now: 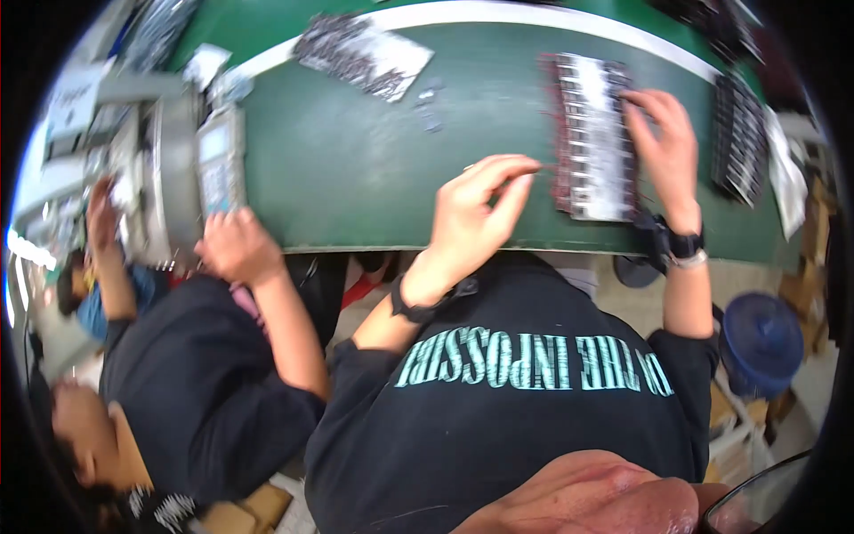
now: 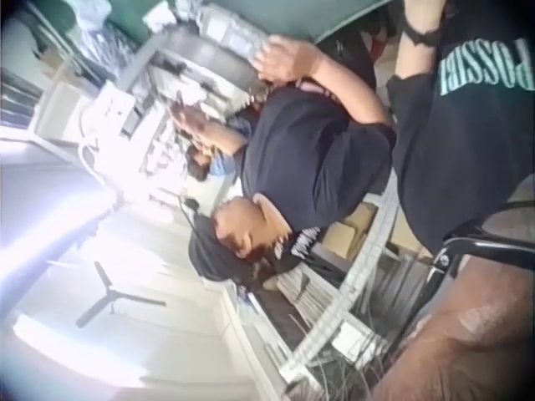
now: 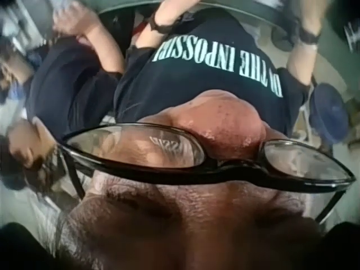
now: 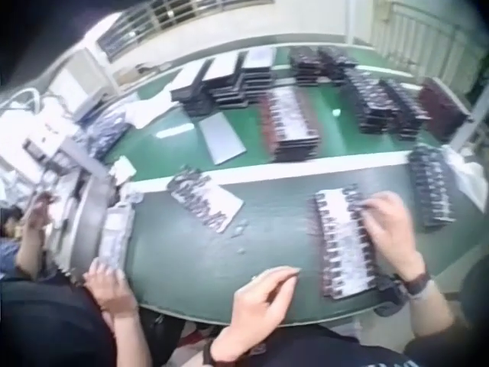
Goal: The person picks up a small component from a tray, inspects it with both hands, and then places it back onto the tray, repeating this process for several units.
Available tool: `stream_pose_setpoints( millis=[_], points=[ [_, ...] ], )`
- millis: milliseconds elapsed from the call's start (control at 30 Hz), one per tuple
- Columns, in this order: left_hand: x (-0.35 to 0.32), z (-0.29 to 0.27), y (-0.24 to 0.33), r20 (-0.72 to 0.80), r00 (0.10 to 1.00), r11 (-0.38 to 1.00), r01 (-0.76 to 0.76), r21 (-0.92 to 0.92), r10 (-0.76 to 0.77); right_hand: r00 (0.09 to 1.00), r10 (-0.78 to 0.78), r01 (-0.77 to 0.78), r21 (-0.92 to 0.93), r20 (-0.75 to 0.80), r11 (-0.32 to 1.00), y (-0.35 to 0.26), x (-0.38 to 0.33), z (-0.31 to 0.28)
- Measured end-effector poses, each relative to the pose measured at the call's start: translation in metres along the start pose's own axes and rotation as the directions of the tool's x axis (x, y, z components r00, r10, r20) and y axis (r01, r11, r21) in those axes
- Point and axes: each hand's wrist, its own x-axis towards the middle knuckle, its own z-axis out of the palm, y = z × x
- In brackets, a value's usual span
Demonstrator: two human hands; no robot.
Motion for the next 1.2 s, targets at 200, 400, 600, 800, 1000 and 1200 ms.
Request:
stream_pose_setpoints(
  millis=[200, 400, 600, 800, 1000, 1200],
  points=[
    [0.024, -0.042, -0.029, -0.317, 0.908, 0.746, 0.007, 0.666, 0.274, 0.999, 0.017, -0.015, -0.065, 0.033, 0.998, -0.016, -0.008, -0.011],
    [0.036, -0.057, -0.034, -0.271, 0.956, 0.541, 0.171, 0.824, 0.112, 0.999, 0.022, -0.016, -0.140, 0.046, 0.990, -0.025, -0.014, -0.009],
    [0.036, -0.063, -0.043, -0.238, 0.967, 0.545, 0.154, 0.824, 0.088, 0.989, 0.028, -0.024, -0.028, 0.147, 0.999, -0.014, -0.005, -0.006],
    [0.036, -0.053, -0.035, -0.243, 0.968, 0.535, 0.174, 0.827, 0.061, 0.978, 0.085, -0.101, 0.071, 0.190, 0.992, -0.007, -0.007, -0.009],
    [0.041, -0.055, -0.037, -0.180, 0.970, 0.558, 0.060, 0.828, 0.163, 0.982, 0.102, -0.108, 0.030, 0.159, 0.994, -0.009, -0.008, -0.008],
    [0.033, -0.056, -0.040, -0.103, 0.972, 0.598, -0.045, 0.800, 0.211, 0.984, 0.060, -0.066, 0.031, 0.169, 0.997, -0.010, -0.010, -0.008]
  ],
)
